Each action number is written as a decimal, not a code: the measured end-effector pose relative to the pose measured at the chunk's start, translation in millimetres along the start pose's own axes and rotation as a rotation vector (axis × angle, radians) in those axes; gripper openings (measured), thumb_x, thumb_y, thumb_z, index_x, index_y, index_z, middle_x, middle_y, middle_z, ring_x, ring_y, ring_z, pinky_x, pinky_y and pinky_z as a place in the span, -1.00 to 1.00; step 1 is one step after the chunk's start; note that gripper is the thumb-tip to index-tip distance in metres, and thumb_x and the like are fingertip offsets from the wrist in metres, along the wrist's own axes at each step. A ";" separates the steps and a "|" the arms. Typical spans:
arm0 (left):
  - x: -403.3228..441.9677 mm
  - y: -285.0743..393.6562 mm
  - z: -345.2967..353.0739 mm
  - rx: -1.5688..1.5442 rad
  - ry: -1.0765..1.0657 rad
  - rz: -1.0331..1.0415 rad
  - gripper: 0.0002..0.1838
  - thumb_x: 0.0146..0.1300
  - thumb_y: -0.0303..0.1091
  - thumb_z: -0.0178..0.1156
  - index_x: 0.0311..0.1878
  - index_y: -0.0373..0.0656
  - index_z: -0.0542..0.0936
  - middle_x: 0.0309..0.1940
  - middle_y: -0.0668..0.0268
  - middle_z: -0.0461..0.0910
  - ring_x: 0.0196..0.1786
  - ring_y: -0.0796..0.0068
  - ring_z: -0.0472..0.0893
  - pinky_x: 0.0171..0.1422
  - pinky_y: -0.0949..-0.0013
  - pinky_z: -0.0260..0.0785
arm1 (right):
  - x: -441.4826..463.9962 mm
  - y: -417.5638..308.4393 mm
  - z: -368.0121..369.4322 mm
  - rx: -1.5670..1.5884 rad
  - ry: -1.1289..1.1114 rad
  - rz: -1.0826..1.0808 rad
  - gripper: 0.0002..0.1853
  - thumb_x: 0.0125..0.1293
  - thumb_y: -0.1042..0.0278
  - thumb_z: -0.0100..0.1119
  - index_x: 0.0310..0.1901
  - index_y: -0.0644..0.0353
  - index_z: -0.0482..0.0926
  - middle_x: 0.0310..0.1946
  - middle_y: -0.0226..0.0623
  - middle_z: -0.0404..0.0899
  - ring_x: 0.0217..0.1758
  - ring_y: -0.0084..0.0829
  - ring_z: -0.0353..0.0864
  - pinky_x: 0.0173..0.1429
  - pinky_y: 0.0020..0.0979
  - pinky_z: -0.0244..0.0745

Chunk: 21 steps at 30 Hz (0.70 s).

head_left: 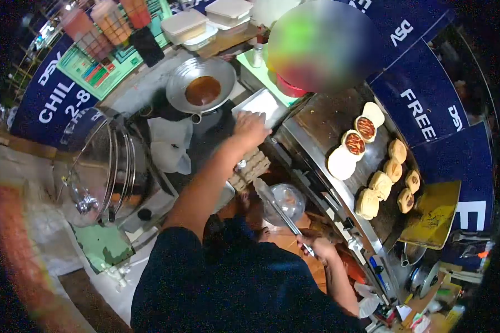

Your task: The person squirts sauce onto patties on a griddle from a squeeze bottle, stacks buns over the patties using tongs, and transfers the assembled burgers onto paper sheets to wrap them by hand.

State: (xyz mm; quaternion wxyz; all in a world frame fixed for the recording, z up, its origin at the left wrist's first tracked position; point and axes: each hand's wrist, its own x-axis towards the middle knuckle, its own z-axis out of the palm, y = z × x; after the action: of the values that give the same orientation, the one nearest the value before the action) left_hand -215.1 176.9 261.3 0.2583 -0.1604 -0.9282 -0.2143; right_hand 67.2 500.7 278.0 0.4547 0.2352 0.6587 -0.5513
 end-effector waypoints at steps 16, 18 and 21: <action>33.4 -28.0 -6.6 -0.392 -0.669 -0.357 -0.74 0.07 -0.22 0.47 -0.30 -0.20 0.69 -0.31 0.21 0.69 -0.22 0.28 0.65 -0.09 0.21 0.49 | -21.3 52.1 -9.9 -0.202 0.144 0.082 -0.60 0.36 0.26 0.30 0.14 0.27 0.56 -0.42 -0.43 0.58 -0.52 -0.63 0.49 -0.45 -0.56 0.39; 35.5 -36.8 -19.5 -0.562 -0.631 -0.401 -0.77 0.12 -0.27 0.44 -0.29 -0.23 0.68 -0.33 0.27 0.68 -0.26 0.38 0.62 -0.13 0.28 0.48 | -45.9 17.1 1.9 -0.043 0.148 -0.060 -0.35 0.22 -0.30 0.31 0.10 0.12 0.66 -0.41 -0.41 0.65 -0.51 -0.58 0.52 -0.45 -0.44 0.36; 35.2 -33.6 -43.9 -0.891 -0.561 -0.567 -0.81 0.19 -0.34 0.40 -0.23 -0.26 0.67 -0.34 0.34 0.66 -0.31 0.52 0.58 -0.20 0.40 0.45 | -71.4 -53.0 26.5 0.371 0.038 -0.248 -0.72 0.37 0.27 0.29 -0.02 0.24 0.52 -0.47 -0.44 0.49 -0.56 -0.62 0.43 -0.48 -0.54 0.35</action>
State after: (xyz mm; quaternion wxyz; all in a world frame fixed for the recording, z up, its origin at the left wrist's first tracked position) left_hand -239.5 133.6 304.1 -0.1561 -0.0498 -0.7883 -0.5931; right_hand 67.2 474.6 366.9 0.3198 0.2422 0.5786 -0.7102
